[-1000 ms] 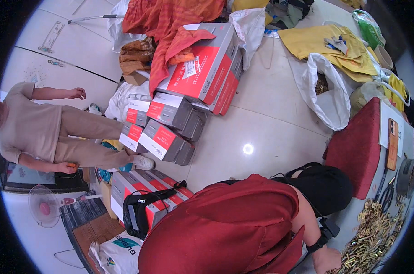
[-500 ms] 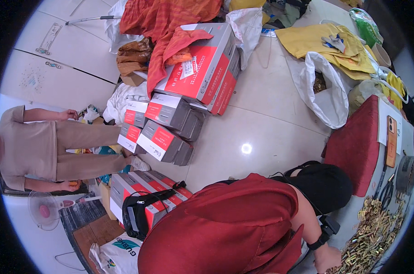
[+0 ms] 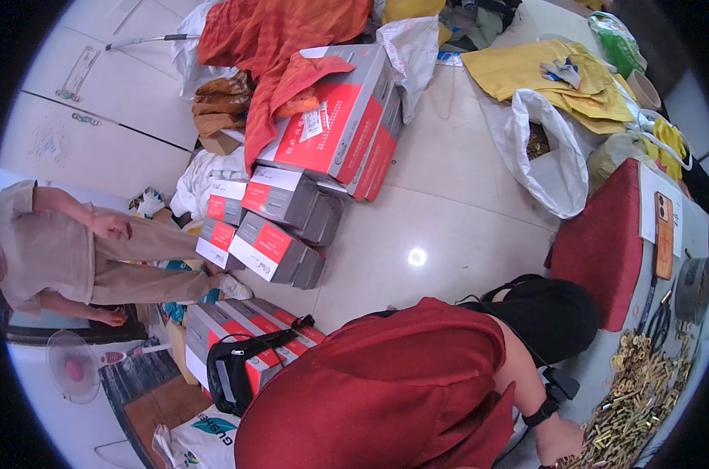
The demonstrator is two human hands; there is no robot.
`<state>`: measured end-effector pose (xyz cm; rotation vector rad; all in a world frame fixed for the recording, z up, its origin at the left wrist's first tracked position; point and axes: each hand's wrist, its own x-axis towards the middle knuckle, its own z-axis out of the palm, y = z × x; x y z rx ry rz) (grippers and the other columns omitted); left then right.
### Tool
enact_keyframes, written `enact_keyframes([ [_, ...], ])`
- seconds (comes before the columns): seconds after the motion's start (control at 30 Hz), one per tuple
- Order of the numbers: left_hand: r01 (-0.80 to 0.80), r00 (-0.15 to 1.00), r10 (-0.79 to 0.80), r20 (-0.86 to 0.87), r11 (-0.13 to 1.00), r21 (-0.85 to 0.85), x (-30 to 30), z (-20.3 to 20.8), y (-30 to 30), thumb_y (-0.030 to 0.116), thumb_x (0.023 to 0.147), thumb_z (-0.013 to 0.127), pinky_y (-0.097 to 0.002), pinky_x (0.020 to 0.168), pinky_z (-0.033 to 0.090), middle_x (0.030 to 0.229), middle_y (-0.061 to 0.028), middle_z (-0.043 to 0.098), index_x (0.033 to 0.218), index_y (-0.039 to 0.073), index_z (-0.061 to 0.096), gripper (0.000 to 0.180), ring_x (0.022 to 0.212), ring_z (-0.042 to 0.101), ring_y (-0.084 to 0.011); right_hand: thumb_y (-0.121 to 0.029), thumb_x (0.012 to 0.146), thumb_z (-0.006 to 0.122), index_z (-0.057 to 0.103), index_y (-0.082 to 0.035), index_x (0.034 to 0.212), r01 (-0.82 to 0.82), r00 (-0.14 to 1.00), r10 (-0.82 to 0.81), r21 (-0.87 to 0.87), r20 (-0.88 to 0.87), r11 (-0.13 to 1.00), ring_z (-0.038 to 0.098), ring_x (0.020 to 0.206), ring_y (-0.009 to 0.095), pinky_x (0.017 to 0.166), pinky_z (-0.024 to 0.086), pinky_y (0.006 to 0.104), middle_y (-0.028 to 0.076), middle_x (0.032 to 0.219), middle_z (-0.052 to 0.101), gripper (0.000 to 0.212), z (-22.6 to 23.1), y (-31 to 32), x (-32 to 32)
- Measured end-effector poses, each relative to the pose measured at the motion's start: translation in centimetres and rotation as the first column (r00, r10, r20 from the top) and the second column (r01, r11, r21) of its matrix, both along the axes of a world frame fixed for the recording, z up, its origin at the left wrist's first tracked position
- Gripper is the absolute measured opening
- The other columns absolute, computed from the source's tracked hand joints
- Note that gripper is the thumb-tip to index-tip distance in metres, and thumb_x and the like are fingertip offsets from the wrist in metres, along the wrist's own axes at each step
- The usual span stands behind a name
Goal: Counting out and bundling small metal pins using rubber bands.
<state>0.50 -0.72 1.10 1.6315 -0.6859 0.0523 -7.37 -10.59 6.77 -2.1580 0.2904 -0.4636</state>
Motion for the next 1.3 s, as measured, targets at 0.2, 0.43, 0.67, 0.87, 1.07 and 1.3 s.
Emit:
enact_keyframes([
  [0.2, -0.018, 0.982, -0.011, -0.191, 0.989, -0.146, -0.8, -1.1, -1.1, 0.013, 0.06, 0.067, -0.0391, 0.053, 0.05, 0.058, -0.017, 0.06, 0.068, 0.001, 0.059, 0.016, 0.06, 0.064, -0.0295, -0.01, 0.086, 0.058, 0.061, 0.005, 0.106, 0.003, 0.998, -0.009, 0.108, 0.055, 0.994, 0.058, 0.087, 0.024, 0.077, 0.049, 0.0334, 0.018, 0.099, 0.062, 0.025, 0.0, 0.2, -1.0],
  [0.43, 0.052, 0.99, -0.07, -0.119, 0.988, -0.147, -1.6, 0.8, 0.7, 0.011, 0.06, 0.068, -0.0441, 0.055, 0.044, 0.059, -0.0164, 0.056, 0.065, 0.001, 0.055, 0.018, 0.061, 0.058, -0.0358, -0.016, 0.09, 0.057, 0.06, 0.004, 0.109, 0.095, 0.995, -0.092, 0.081, -0.044, 0.992, 0.061, 0.089, 0.022, 0.078, 0.052, 0.0317, 0.018, 0.101, 0.063, 0.028, 0.4, 1.0, -2.0],
  [0.67, 0.044, 0.995, -0.055, -0.087, 0.991, -0.123, -2.8, 0.3, 1.2, 0.012, 0.059, 0.069, -0.0456, 0.057, 0.04, 0.065, -0.0181, 0.054, 0.065, 0.002, 0.051, 0.021, 0.066, 0.054, -0.0396, -0.015, 0.092, 0.054, 0.059, 0.002, 0.109, 0.018, 0.997, -0.018, 0.003, -0.079, 1.0, 0.063, 0.084, 0.022, 0.074, 0.053, 0.0321, 0.017, 0.095, 0.064, 0.025, -0.9, -0.5, -2.7],
  [0.87, 0.115, 0.99, -0.118, -0.083, 0.993, -0.04, -2.7, 0.5, 1.6, 0.013, 0.06, 0.069, -0.0465, 0.059, 0.04, 0.068, -0.0189, 0.054, 0.073, 0.002, 0.051, 0.024, 0.07, 0.054, -0.0406, -0.015, 0.092, 0.053, 0.058, 0.002, 0.107, 0.018, 0.998, -0.021, -0.053, -0.062, 0.998, 0.062, 0.085, 0.023, 0.074, 0.052, 0.0317, 0.018, 0.098, 0.063, 0.023, -0.7, 0.5, -3.1],
  [1.07, 0.074, 0.997, -0.073, 0.015, 0.995, -0.061, -3.0, -0.2, 1.6, 0.01, 0.061, 0.068, -0.0468, 0.058, 0.04, 0.069, -0.0198, 0.054, 0.075, 0.001, 0.05, 0.024, 0.071, 0.053, -0.0415, -0.018, 0.094, 0.049, 0.054, 0.004, 0.106, -0.059, 0.995, 0.04, -0.22, -0.092, 0.974, 0.055, 0.087, 0.026, 0.077, 0.046, 0.0351, 0.019, 0.098, 0.057, 0.026, -1.2, -0.5, -3.1],
  [1.3, 0.132, 0.977, -0.145, -0.158, 0.987, -0.091, -2.9, 0.8, 2.4, 0.006, 0.062, 0.065, -0.0456, 0.057, 0.04, 0.067, -0.0195, 0.054, 0.075, 0.001, 0.05, 0.02, 0.069, 0.053, -0.0413, -0.021, 0.095, 0.047, 0.053, 0.006, 0.105, -0.058, 0.988, 0.033, -0.169, -0.149, 0.984, 0.053, 0.082, 0.029, 0.074, 0.044, 0.0376, 0.02, 0.094, 0.055, 0.029, -0.6, 0.3, -2.9],
])
